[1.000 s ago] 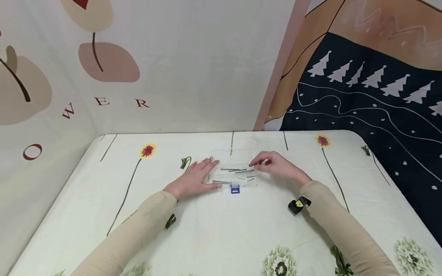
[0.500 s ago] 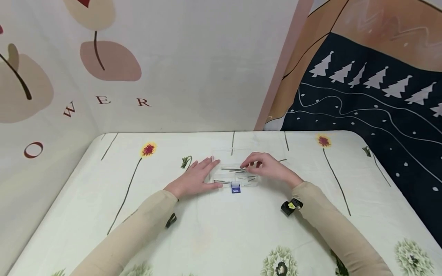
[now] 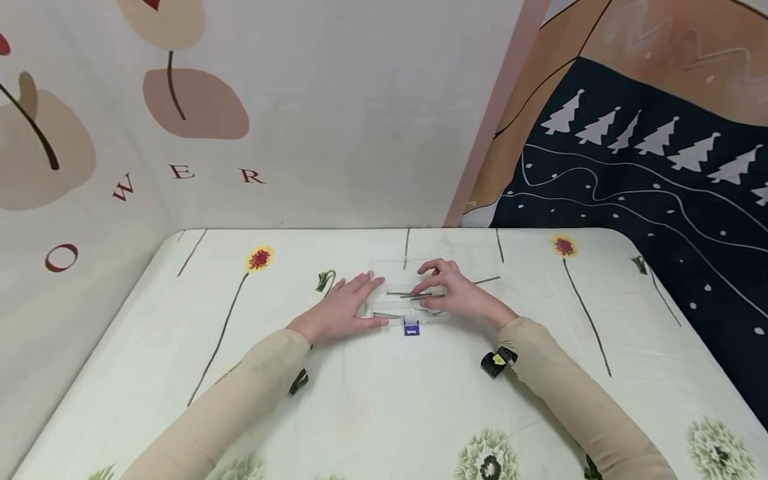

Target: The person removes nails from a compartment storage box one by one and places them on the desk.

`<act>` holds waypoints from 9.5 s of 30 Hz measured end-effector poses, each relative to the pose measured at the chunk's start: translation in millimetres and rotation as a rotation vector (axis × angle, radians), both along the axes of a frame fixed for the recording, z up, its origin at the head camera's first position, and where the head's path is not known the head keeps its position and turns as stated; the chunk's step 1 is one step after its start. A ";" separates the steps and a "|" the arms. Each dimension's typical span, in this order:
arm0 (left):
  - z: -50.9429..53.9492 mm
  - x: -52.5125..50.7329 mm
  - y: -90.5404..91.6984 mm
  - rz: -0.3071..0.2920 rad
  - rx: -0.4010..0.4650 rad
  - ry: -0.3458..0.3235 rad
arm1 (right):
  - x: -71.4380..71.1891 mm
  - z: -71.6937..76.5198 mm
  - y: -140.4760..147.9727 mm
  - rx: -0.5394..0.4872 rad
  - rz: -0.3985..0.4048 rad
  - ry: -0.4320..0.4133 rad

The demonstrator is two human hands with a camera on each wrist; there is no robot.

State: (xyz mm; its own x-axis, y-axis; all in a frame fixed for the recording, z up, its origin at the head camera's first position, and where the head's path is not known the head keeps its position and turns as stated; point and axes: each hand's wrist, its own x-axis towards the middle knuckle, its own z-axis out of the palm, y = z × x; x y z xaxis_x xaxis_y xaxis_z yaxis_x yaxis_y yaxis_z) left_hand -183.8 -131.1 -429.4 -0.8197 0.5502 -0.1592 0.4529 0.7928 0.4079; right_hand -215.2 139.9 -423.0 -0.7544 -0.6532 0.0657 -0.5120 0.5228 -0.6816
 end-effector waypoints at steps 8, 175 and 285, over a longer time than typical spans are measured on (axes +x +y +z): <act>0.0 0.2 0.0 -0.002 0.001 0.009 | 0.7 -0.4 -1.9 0.071 -0.005 -0.041; -0.8 2.2 -0.9 -0.012 -0.003 0.014 | -15.0 -5.2 116.3 -0.027 -0.234 -0.073; 1.7 3.4 1.8 -0.010 -0.016 0.057 | 11.0 9.0 28.9 0.142 -0.055 0.024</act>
